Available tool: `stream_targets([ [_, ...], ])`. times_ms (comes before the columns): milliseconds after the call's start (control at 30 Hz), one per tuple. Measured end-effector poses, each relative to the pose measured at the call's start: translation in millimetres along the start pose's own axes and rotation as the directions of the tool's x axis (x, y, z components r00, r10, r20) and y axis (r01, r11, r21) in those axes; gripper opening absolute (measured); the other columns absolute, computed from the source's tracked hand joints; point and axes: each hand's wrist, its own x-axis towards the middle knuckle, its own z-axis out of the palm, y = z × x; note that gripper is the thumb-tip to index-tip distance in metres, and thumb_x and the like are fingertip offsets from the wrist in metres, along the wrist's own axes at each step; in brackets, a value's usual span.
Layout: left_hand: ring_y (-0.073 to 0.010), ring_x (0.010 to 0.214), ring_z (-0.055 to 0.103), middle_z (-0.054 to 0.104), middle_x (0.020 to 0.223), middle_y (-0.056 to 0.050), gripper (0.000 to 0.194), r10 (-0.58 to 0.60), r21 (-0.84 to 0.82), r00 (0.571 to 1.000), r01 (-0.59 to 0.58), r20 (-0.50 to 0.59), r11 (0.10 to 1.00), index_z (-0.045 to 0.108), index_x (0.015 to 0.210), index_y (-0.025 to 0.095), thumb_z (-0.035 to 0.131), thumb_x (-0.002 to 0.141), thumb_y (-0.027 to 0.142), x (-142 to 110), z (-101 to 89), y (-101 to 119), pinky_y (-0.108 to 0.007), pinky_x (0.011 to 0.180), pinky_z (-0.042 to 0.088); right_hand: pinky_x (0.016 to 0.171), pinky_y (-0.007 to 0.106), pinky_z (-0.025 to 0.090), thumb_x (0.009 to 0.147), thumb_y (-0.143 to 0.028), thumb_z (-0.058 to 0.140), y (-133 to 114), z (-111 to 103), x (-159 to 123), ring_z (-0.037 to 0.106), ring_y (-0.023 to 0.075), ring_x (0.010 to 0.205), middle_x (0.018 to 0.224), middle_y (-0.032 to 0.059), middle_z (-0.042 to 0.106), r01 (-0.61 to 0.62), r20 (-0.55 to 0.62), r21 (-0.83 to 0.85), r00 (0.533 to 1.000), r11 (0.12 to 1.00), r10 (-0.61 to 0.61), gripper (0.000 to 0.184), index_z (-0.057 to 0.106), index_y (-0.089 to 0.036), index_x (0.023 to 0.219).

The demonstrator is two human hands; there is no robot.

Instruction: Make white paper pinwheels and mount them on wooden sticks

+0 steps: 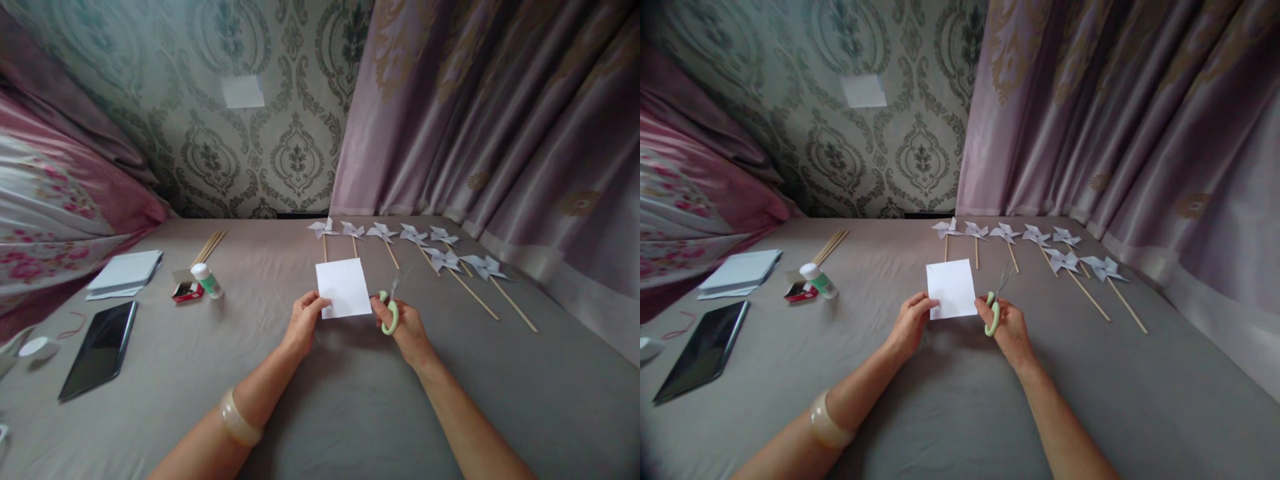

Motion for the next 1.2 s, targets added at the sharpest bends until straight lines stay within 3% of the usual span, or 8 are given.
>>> stream_targets([
  [133,-0.0147,0.062,0.055,0.063,0.063,-0.002,0.012,0.001,0.134,1.0,-0.004,0.02,0.991,0.063,0.066,0.015,0.062,0.058,0.023,-2.0,0.3,0.5,-0.024,0.06,0.039,0.048,0.023,0.033,0.066,-0.055,0.068,4.4,0.1,0.2,0.038,0.0092,0.049,0.05,-0.0049,0.044,0.015,0.002,0.017,1.0,1.0,-0.015,0.041,0.05,-0.019,0.057],
  [300,-0.0136,0.06,0.055,0.062,0.061,-0.001,0.012,-0.011,0.234,1.0,0.006,0.021,0.972,0.063,0.066,0.014,0.062,0.058,0.023,-4.1,1.4,2.2,-0.022,0.056,0.037,0.045,0.023,0.03,0.055,-0.05,0.075,8.7,1.5,1.5,0.034,0.0079,0.048,0.051,-0.0066,0.043,-0.042,0.03,0.109,0.999,0.993,0.039,0.039,0.054,-0.018,0.061],
  [400,-0.0119,0.058,0.053,0.061,0.064,-0.001,0.016,-0.014,0.161,1.0,0.013,0.009,0.987,0.063,0.068,0.015,0.068,0.06,0.027,-3.1,1.3,2.7,-0.021,0.053,0.036,0.045,0.023,0.03,0.052,-0.048,0.078,11.6,4.5,1.5,0.035,0.0076,0.047,0.051,-0.0066,0.044,-0.057,0.022,0.15,0.998,0.987,0.055,0.039,0.054,-0.018,0.062],
  [567,-0.0105,0.065,0.055,0.062,0.078,-0.004,0.034,-0.057,-0.087,0.993,0.066,0.099,0.994,0.067,0.081,0.014,0.077,0.062,0.04,-4.4,7.0,3.8,-0.019,0.055,0.04,0.047,0.023,0.032,0.06,-0.048,0.073,18.6,14.0,1.1,0.037,0.0082,0.047,0.049,-0.0059,0.044,-0.007,-0.095,0.264,0.995,0.964,0.034,0.038,0.048,-0.02,0.058],
  [700,-0.0089,0.065,0.055,0.061,0.076,-0.004,0.033,-0.085,-0.086,0.989,0.096,0.12,0.992,0.066,0.074,0.012,0.084,0.056,0.033,-11.8,18.1,-0.1,-0.018,0.054,0.039,0.049,0.024,0.034,0.064,-0.048,0.07,20.7,24.0,1.2,0.04,0.0094,0.049,0.052,-0.0043,0.048,0.025,-0.201,0.331,0.979,0.943,0.045,0.036,0.047,-0.02,0.058],
  [833,-0.0075,0.061,0.054,0.061,0.073,-0.002,0.03,-0.07,-0.096,0.992,0.08,0.106,0.992,0.065,0.07,0.012,0.084,0.055,0.029,-16.7,26.0,-7.2,-0.018,0.053,0.038,0.051,0.024,0.035,0.066,-0.046,0.07,21.3,31.5,-1.4,0.041,0.0097,0.051,0.055,-0.0044,0.05,0.048,-0.219,0.371,0.975,0.927,0.037,0.033,0.05,-0.02,0.063],
  [1067,-0.0085,0.06,0.054,0.066,0.072,-0.002,0.031,-0.008,-0.102,1.0,0.01,0.025,0.995,0.069,0.077,0.014,0.083,0.055,0.029,-15.6,26.0,-10.9,-0.02,0.053,0.038,0.052,0.023,0.036,0.071,-0.048,0.066,21.6,37.4,-7.8,0.04,0.01,0.053,0.058,-0.0046,0.048,0.076,-0.136,0.303,0.99,0.95,-0.036,0.033,0.05,-0.02,0.068],
  [1200,-0.0082,0.058,0.052,0.063,0.066,0.0,0.028,0.049,-0.08,0.998,-0.052,-0.044,0.995,0.068,0.073,0.015,0.083,0.054,0.03,-9.5,20.4,-4.9,-0.02,0.053,0.037,0.05,0.024,0.033,0.07,-0.055,0.064,16.5,30.8,-8.6,0.039,0.01,0.052,0.057,-0.0043,0.048,0.016,-0.068,0.158,0.998,0.987,-0.005,0.038,0.054,-0.018,0.069],
])
